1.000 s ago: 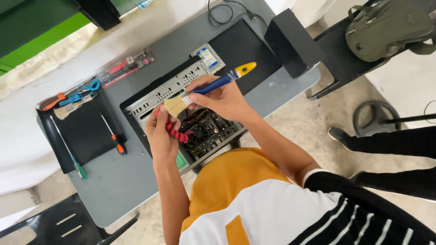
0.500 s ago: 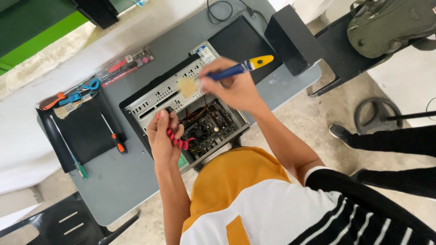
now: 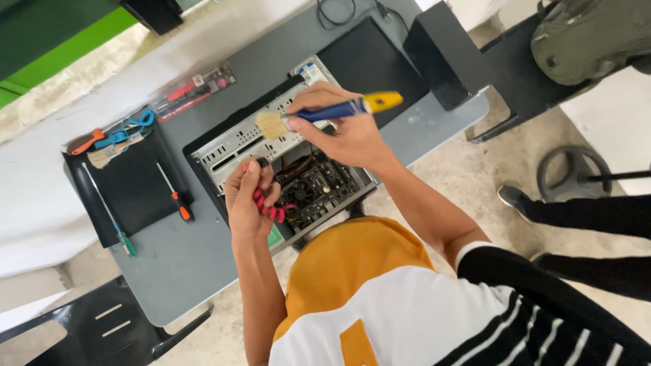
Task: Removing a power supply unit from a desktop computer case by unscrewing it, cleaning components with a brush, and disconnecting internal cables.
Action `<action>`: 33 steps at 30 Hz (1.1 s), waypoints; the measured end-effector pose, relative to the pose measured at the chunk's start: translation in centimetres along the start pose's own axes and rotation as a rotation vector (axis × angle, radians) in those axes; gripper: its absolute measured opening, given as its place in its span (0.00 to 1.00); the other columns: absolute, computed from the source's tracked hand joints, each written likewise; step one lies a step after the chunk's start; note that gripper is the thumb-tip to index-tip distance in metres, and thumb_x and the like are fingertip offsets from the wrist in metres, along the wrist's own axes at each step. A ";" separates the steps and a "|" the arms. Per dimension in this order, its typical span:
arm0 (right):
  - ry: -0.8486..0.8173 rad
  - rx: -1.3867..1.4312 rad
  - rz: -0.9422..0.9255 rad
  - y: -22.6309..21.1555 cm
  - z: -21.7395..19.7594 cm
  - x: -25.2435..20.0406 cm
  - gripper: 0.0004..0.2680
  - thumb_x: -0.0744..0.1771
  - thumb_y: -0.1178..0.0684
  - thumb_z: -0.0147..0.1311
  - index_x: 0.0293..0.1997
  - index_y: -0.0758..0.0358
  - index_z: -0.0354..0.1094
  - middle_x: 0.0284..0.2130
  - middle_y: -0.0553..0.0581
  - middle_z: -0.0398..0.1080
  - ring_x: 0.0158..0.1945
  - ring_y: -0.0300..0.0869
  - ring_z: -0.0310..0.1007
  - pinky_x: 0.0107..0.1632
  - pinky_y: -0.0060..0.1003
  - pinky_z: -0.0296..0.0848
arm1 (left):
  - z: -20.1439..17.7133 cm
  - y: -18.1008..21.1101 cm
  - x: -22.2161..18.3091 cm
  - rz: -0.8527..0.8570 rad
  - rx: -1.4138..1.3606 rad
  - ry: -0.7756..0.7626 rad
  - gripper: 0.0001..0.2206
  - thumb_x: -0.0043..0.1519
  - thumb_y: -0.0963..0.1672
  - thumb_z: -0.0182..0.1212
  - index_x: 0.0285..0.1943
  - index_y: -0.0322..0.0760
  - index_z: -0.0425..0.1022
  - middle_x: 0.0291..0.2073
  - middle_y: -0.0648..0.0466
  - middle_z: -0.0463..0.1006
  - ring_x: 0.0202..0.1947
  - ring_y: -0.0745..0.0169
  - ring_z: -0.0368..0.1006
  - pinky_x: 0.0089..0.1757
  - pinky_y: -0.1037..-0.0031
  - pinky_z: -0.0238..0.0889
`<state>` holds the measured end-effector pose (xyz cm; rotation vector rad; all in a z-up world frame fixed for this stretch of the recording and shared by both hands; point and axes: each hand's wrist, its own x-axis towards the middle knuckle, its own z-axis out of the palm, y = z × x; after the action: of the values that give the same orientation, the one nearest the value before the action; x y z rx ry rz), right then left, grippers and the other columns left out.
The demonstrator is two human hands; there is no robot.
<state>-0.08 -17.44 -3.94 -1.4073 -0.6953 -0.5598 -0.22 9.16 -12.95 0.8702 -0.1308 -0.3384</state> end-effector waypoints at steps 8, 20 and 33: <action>0.094 -0.240 -0.025 -2.3 -0.5 1.4 0.05 0.77 0.63 0.72 0.61 0.70 0.86 0.50 0.64 0.84 0.50 0.47 0.88 0.55 0.41 0.89 | 0.0 1.1 -0.8 -0.006 -0.025 -0.050 0.11 0.85 0.44 0.66 0.56 0.26 0.81 0.38 0.52 0.69 0.33 0.74 0.59 0.23 0.87 0.54; 0.010 0.189 0.032 -2.7 2.1 0.4 0.08 0.75 0.64 0.73 0.63 0.66 0.88 0.51 0.63 0.87 0.48 0.42 0.89 0.54 0.38 0.92 | 3.1 2.8 -1.2 0.023 -0.021 -0.069 0.10 0.83 0.42 0.65 0.52 0.25 0.78 0.35 0.49 0.73 0.26 0.78 0.53 0.22 0.87 0.54; 0.107 0.011 0.034 -1.1 1.3 -0.3 0.09 0.76 0.65 0.72 0.65 0.67 0.86 0.52 0.64 0.85 0.45 0.40 0.89 0.49 0.35 0.91 | 0.2 0.3 -1.0 -0.012 -0.008 0.015 0.10 0.83 0.45 0.68 0.55 0.29 0.82 0.39 0.53 0.71 0.34 0.73 0.62 0.24 0.88 0.55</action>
<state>-1.23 -16.25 -3.34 -1.3659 -0.5868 -0.5993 -1.18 9.53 -12.56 0.8662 -0.1104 -0.3432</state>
